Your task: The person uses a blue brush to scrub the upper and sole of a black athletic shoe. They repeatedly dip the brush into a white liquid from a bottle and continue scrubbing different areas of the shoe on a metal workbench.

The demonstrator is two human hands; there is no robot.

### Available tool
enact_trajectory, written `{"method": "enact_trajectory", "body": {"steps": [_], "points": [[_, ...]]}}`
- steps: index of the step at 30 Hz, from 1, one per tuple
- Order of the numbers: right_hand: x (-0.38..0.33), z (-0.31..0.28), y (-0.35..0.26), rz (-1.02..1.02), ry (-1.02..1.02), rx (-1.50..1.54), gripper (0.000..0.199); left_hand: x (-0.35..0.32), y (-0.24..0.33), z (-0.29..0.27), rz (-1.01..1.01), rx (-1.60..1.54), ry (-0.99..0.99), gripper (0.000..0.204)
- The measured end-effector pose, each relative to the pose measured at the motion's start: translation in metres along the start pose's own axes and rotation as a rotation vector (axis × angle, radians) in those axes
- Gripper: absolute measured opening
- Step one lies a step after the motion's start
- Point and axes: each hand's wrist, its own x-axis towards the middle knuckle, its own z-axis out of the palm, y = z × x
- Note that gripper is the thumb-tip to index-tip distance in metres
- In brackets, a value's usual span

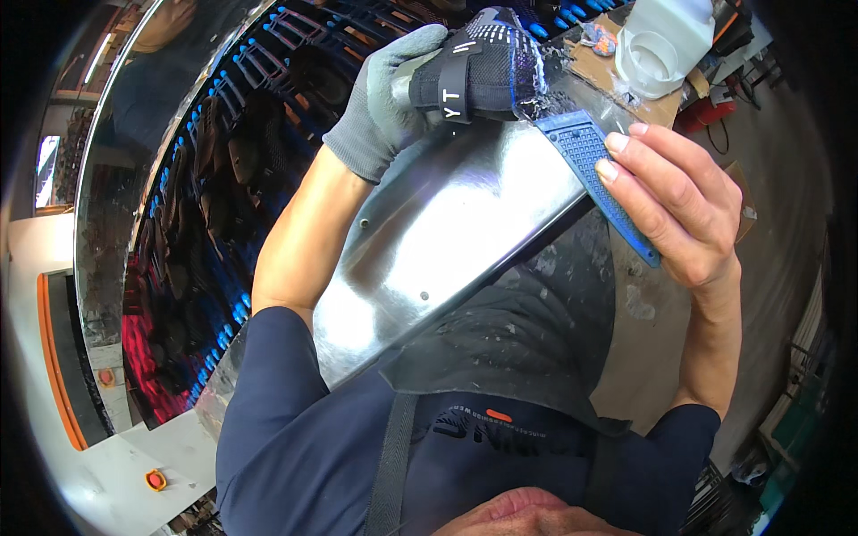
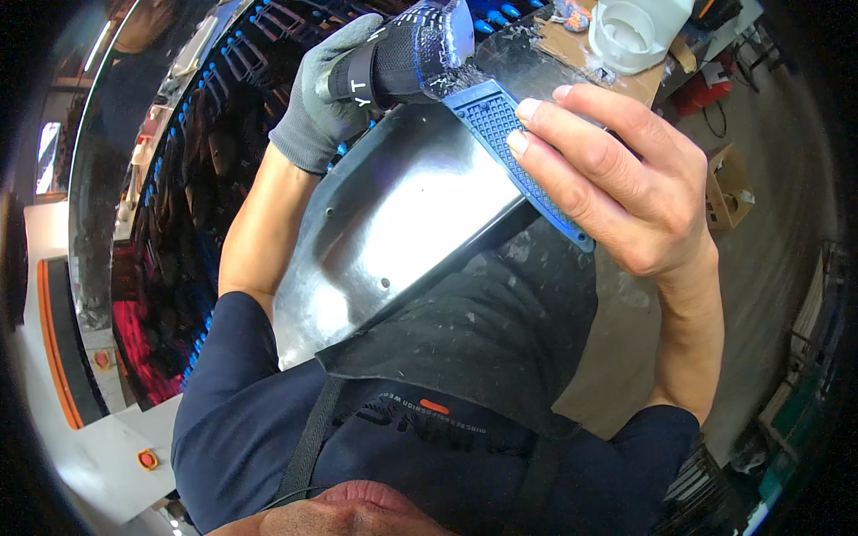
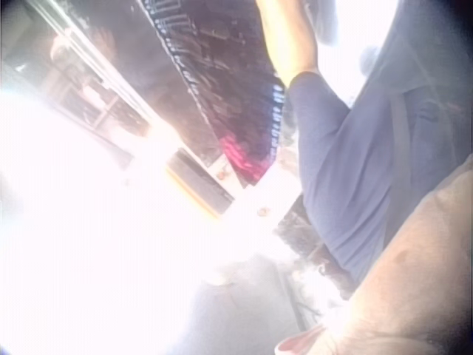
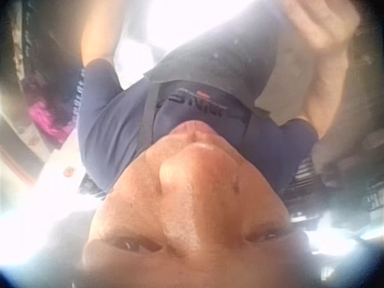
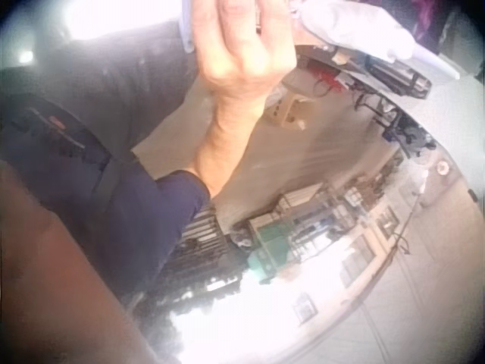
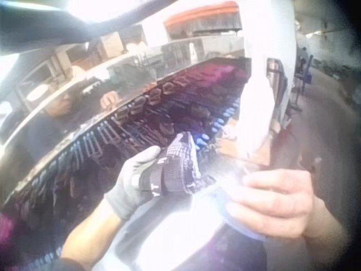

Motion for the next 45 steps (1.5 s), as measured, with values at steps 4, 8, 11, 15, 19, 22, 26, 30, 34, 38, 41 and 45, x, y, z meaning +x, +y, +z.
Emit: {"method": "enact_trajectory", "body": {"steps": [4,8,11,15,19,22,26,30,34,38,41,45], "points": [[-0.002,0.0,-0.004,0.019,-0.045,0.027,0.031,-0.004,-0.018,-0.004,-0.208,-0.261,0.021,0.055],[-0.006,0.005,-0.007,0.051,-0.024,0.029,0.032,-0.006,0.001,-0.001,0.023,0.09,0.011,0.048],[-0.006,0.004,-0.008,0.062,-0.034,0.054,0.031,-0.001,0.006,-0.003,-0.126,-0.273,-0.006,0.041],[-0.005,0.003,-0.004,0.064,-0.035,0.085,0.031,0.009,0.011,-0.005,-0.595,-1.196,0.103,0.029],[-0.001,0.002,-0.005,0.109,0.005,0.157,0.03,0.01,0.019,-0.001,-0.583,-0.93,0.156,0.032],[0.001,-0.002,-0.006,0.185,0.02,0.246,0.03,0.003,0.004,-0.001,-0.269,-0.554,0.077,0.034],[-0.006,-0.003,-0.007,0.275,0.064,0.32,0.03,0.007,0.015,-0.001,-0.652,-1.046,0.119,0.037],[-0.011,-0.004,-0.01,0.364,0.076,0.401,0.032,0.009,0.012,0.003,-0.622,-1.115,0.095,0.036],[-0.016,-0.001,-0.013,0.481,0.142,0.482,0.034,0.011,0.007,0.009,-0.582,-1.117,0.12,0.036],[-0.014,-0.003,-0.013,0.431,0.122,0.467,0.033,0.012,0.016,0.005,-0.67,-1.099,0.139,0.036],[-0.011,-0.001,-0.013,0.334,0.064,0.433,0.033,0.007,0.017,0.009,-0.376,-0.777,0.161,0.035],[-0.005,0.003,-0.015,0.331,0.061,0.369,0.032,0.008,0.032,0.001,-0.567,-0.828,0.165,0.034]]}}
